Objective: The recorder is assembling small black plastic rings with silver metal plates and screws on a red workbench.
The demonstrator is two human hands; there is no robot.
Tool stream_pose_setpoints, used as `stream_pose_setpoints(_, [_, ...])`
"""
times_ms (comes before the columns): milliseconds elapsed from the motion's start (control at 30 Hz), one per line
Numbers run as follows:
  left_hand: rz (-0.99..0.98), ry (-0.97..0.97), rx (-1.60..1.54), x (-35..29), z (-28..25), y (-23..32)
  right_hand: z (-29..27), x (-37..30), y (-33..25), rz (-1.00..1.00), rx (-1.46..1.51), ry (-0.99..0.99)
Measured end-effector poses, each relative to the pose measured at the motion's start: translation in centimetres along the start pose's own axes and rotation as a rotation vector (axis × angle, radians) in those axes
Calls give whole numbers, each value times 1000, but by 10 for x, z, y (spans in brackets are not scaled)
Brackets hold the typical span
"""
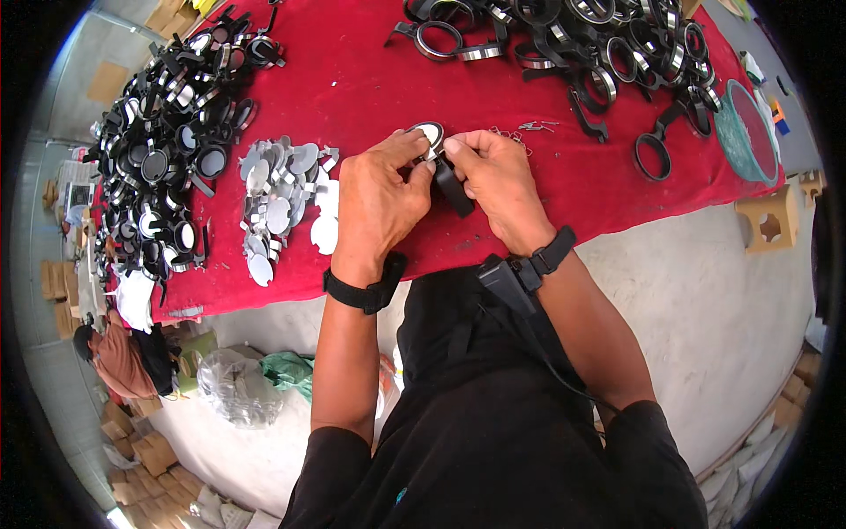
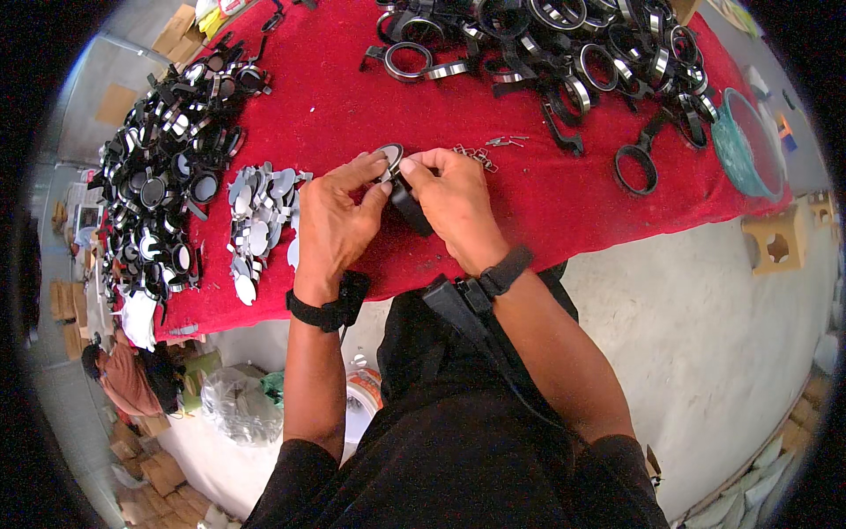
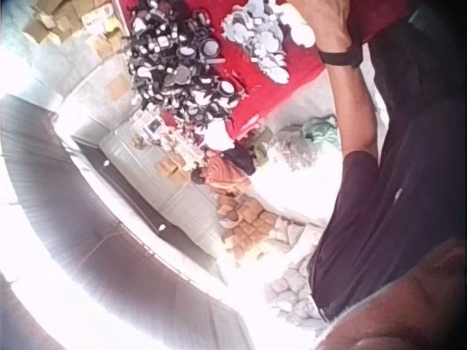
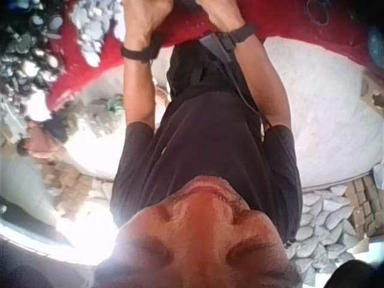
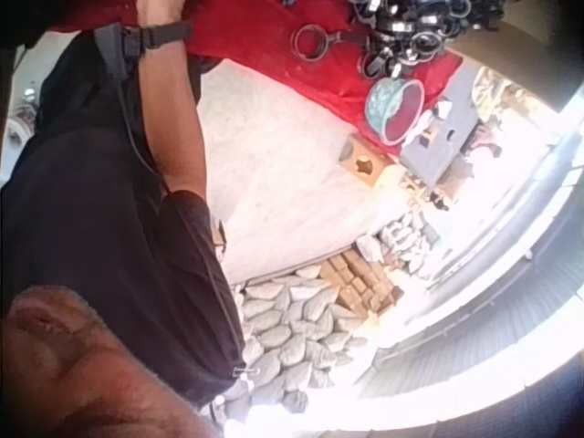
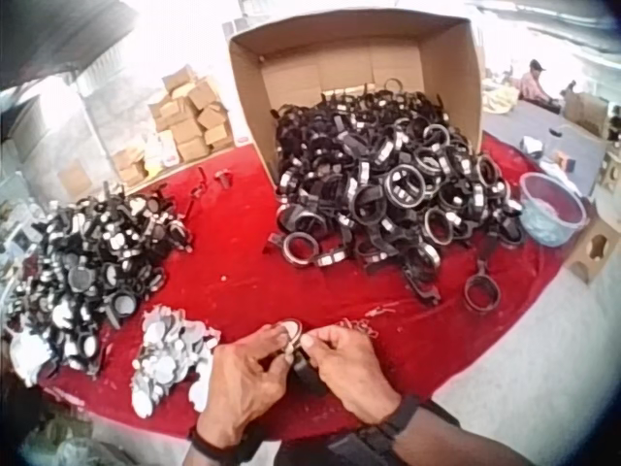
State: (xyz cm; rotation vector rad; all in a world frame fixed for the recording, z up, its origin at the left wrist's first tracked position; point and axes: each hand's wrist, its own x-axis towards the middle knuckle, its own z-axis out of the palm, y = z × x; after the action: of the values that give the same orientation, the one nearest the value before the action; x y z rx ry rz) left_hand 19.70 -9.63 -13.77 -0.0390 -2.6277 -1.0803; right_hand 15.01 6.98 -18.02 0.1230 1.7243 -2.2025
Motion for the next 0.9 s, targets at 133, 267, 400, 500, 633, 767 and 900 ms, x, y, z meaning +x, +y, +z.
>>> stream_pose_setpoints(133, [10, 7, 4, -1, 0, 0, 5, -1, -2, -3, -79, 41])
stream_pose_setpoints(267, [5, -6, -5, 0, -1, 5, 2, 2, 5, -35, -155, 66])
stream_pose_setpoints(400, [15, -5, 13, -1, 0, 2, 4, 2, 6, -32, -171, 72])
stream_pose_setpoints(500, [13, -2, 32, 0, 0, 4, 4, 6, 13, -86, -148, 76])
stream_pose_setpoints(633, [20, 5, 29, 0, 1, 3, 3, 7, 16, -163, -280, 90])
stream_pose_setpoints(767, [24, 16, 32, 0, 2, 6, 5, 2, 14, -246, -366, 101])
stream_pose_setpoints(900, [27, 40, 1, -2, 5, 1, 5, -15, 11, -257, -363, 93])
